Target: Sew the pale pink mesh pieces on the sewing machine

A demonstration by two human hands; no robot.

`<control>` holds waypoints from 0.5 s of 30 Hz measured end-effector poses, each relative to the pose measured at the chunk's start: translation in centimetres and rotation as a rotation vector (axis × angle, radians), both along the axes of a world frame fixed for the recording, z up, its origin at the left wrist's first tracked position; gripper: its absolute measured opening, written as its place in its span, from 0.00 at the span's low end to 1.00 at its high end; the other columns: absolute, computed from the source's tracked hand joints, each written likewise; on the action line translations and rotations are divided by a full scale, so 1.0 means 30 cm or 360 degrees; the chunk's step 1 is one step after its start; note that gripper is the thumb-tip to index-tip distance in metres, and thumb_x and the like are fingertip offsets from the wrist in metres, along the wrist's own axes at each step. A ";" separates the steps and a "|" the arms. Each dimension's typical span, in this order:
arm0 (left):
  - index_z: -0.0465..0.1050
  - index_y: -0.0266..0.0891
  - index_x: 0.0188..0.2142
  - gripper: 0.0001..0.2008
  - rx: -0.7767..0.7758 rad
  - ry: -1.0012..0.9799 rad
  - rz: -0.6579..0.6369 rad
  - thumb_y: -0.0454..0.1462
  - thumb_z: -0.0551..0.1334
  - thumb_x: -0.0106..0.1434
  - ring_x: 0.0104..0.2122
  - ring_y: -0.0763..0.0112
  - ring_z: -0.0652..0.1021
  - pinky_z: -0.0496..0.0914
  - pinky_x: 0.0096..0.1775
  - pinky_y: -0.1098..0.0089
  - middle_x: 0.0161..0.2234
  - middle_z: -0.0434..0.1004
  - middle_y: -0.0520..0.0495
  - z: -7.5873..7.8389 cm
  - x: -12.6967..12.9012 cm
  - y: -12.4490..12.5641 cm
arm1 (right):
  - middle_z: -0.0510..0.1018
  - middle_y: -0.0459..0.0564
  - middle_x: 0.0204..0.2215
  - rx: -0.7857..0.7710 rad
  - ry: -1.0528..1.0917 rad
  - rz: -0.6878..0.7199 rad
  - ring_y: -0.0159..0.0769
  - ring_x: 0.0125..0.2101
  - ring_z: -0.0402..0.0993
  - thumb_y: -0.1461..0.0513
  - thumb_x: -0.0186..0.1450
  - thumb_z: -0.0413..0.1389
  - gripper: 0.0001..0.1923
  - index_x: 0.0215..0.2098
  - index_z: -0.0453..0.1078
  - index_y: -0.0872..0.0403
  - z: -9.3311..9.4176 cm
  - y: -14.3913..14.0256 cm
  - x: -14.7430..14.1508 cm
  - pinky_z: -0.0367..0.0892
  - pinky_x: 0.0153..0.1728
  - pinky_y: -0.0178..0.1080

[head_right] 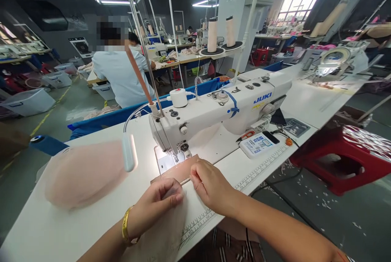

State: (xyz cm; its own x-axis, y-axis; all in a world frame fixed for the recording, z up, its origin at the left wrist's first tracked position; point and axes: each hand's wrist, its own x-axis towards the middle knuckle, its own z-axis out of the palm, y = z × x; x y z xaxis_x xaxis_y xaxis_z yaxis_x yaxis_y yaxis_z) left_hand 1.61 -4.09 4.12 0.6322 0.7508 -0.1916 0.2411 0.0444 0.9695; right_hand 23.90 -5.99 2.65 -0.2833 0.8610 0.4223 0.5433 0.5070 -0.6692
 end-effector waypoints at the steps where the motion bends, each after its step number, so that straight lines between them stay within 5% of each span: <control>1: 0.75 0.39 0.30 0.17 0.0028 -0.0013 0.0023 0.51 0.67 0.64 0.31 0.68 0.72 0.69 0.37 0.68 0.29 0.76 0.50 -0.004 -0.002 0.006 | 0.67 0.45 0.30 -0.0117 0.0060 0.0020 0.36 0.31 0.65 0.62 0.76 0.46 0.10 0.35 0.58 0.50 0.012 -0.008 0.002 0.63 0.33 0.39; 8: 0.77 0.38 0.29 0.19 0.0080 -0.0036 0.0156 0.52 0.69 0.62 0.31 0.69 0.72 0.67 0.36 0.69 0.29 0.77 0.49 -0.017 -0.008 0.017 | 0.75 0.48 0.39 -0.0588 0.0318 0.0228 0.37 0.40 0.70 0.52 0.74 0.54 0.12 0.41 0.71 0.50 0.043 -0.021 -0.011 0.66 0.39 0.39; 15: 0.75 0.38 0.26 0.24 -0.0138 -0.0133 0.0145 0.55 0.65 0.65 0.29 0.71 0.70 0.65 0.36 0.70 0.26 0.74 0.50 -0.015 -0.002 0.015 | 0.70 0.43 0.30 -0.0839 0.0455 0.0177 0.34 0.32 0.66 0.55 0.71 0.55 0.10 0.35 0.67 0.52 0.008 -0.013 -0.038 0.62 0.33 0.36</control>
